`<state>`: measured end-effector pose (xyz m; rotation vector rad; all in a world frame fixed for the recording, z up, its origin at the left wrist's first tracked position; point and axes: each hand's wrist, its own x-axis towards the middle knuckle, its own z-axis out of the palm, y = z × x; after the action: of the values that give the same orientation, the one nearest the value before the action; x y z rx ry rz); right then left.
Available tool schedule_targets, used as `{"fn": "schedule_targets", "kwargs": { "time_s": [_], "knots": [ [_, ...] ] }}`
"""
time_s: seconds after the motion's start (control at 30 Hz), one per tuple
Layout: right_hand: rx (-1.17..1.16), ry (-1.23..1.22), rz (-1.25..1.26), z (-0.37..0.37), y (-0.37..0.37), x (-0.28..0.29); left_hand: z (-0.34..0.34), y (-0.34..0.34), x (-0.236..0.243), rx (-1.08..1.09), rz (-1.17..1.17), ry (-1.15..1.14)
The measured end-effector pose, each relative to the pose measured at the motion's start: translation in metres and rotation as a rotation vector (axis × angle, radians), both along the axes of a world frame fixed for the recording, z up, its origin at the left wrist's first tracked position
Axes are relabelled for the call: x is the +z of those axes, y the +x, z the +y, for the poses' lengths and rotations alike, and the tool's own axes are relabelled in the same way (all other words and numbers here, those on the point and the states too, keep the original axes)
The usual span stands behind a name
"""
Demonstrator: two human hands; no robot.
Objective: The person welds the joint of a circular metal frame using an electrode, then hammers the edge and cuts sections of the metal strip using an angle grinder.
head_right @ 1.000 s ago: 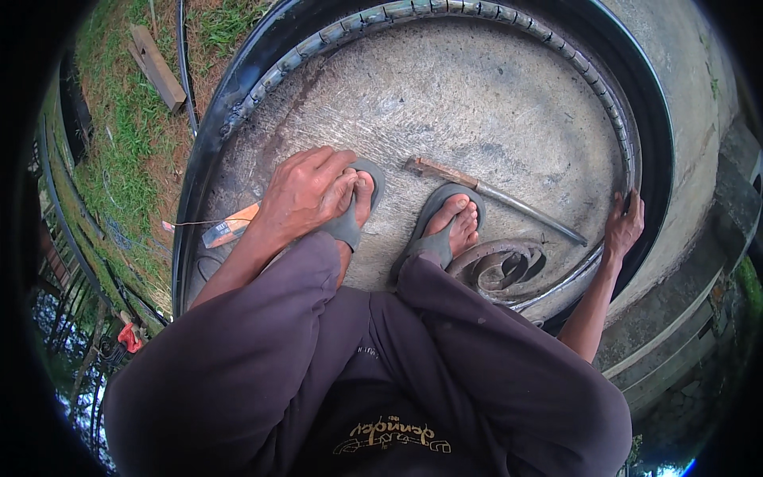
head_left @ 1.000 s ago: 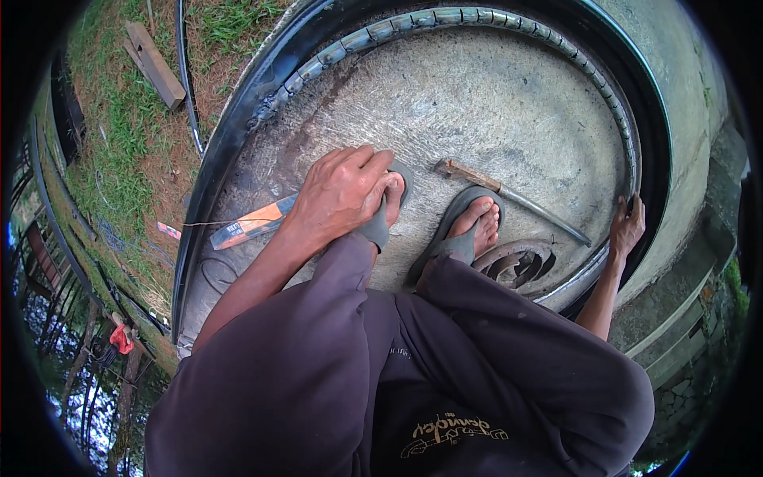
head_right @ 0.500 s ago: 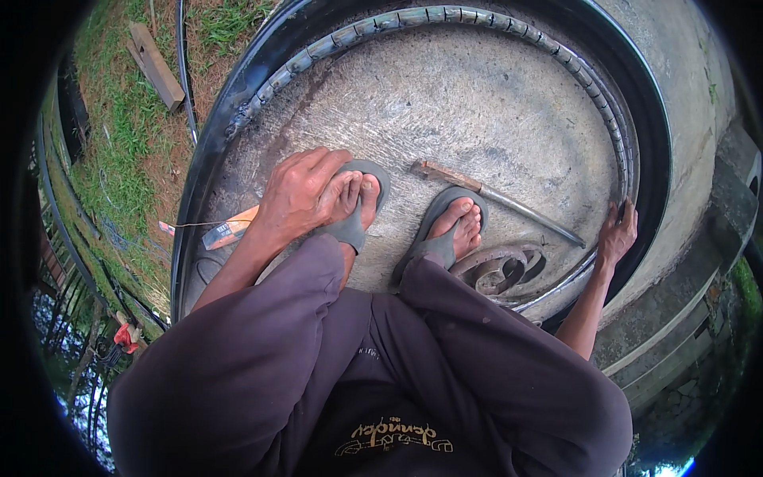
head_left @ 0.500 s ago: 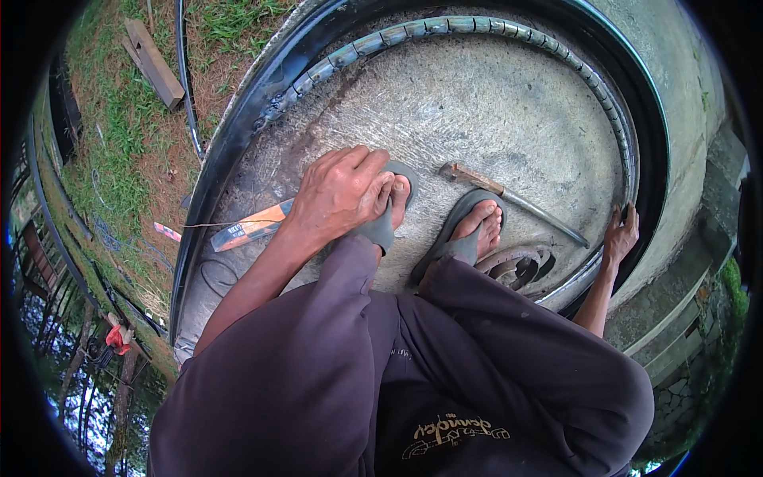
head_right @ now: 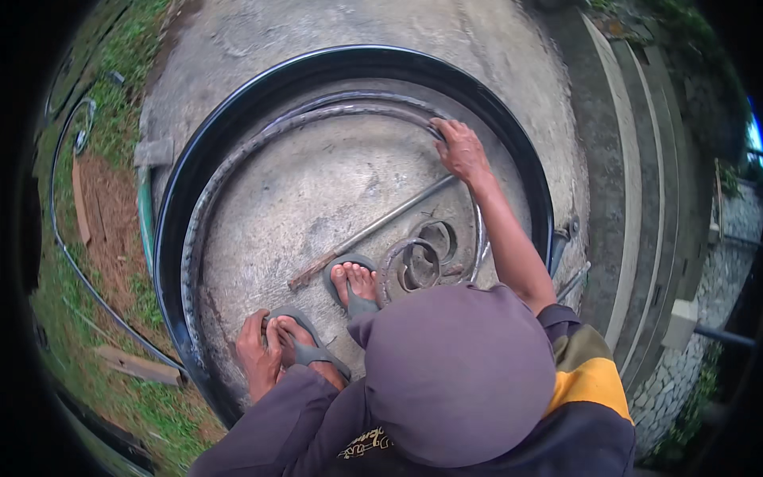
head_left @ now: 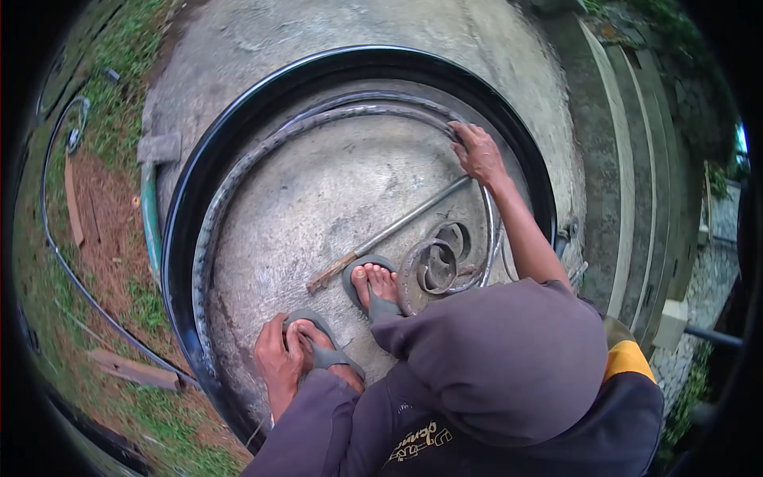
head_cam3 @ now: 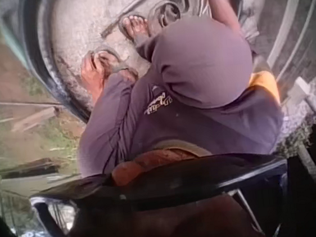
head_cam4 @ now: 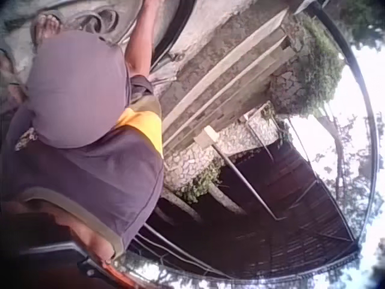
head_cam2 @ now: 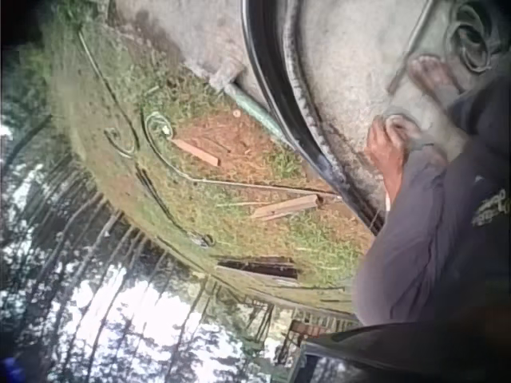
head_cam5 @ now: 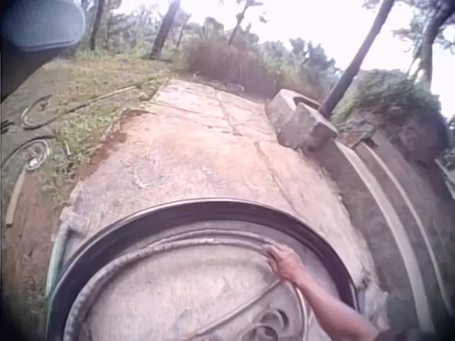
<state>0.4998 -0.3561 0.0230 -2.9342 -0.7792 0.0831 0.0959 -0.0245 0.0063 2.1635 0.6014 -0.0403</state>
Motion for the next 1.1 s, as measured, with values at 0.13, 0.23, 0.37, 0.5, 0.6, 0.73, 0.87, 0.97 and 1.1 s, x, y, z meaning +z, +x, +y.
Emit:
{"fn": "schedule_targets", "kwargs": {
  "time_s": [0.13, 0.23, 0.37, 0.5, 0.6, 0.73, 0.87, 0.97, 1.1],
  "knots": [
    [-0.275, 0.159, -0.142, -0.096, -0.081, -0.01, -0.009, 0.022, -0.002, -0.144, 0.082, 0.033],
    [-0.633, 0.157, -0.462, -0.178, -0.182, -0.005, 0.002, 0.039, -0.006, -0.307, 0.091, 0.089],
    [-1.374, -0.074, -0.609, -0.281, -0.358, -0.012, 0.013, 0.056, -0.021, -0.523, 0.145, 0.137],
    [-2.085, -0.001, -0.264, -0.323, -0.497, -0.066, 0.037, 0.061, -0.033, -0.654, 0.24, 0.216],
    [-2.261, -0.019, -0.105, -0.315, -0.514, -0.084, 0.057, 0.065, -0.038, -0.735, 0.318, 0.293],
    [-2.169, -0.073, -0.242, -0.348, -0.48, -0.089, 0.076, 0.056, -0.045, -0.85, 0.447, 0.401],
    [-1.853, -0.075, -0.319, -0.437, -0.405, -0.092, 0.117, 0.042, -0.043, -0.972, 0.568, 0.503],
    [-1.781, -0.064, -0.21, -0.491, -0.359, -0.096, 0.126, 0.057, 0.028, -1.021, 0.49, 0.512],
    [-1.842, -0.168, 0.156, -0.608, -0.381, -0.111, 0.128, 0.079, 0.107, -0.842, 0.523, 0.495]
  ]
}}
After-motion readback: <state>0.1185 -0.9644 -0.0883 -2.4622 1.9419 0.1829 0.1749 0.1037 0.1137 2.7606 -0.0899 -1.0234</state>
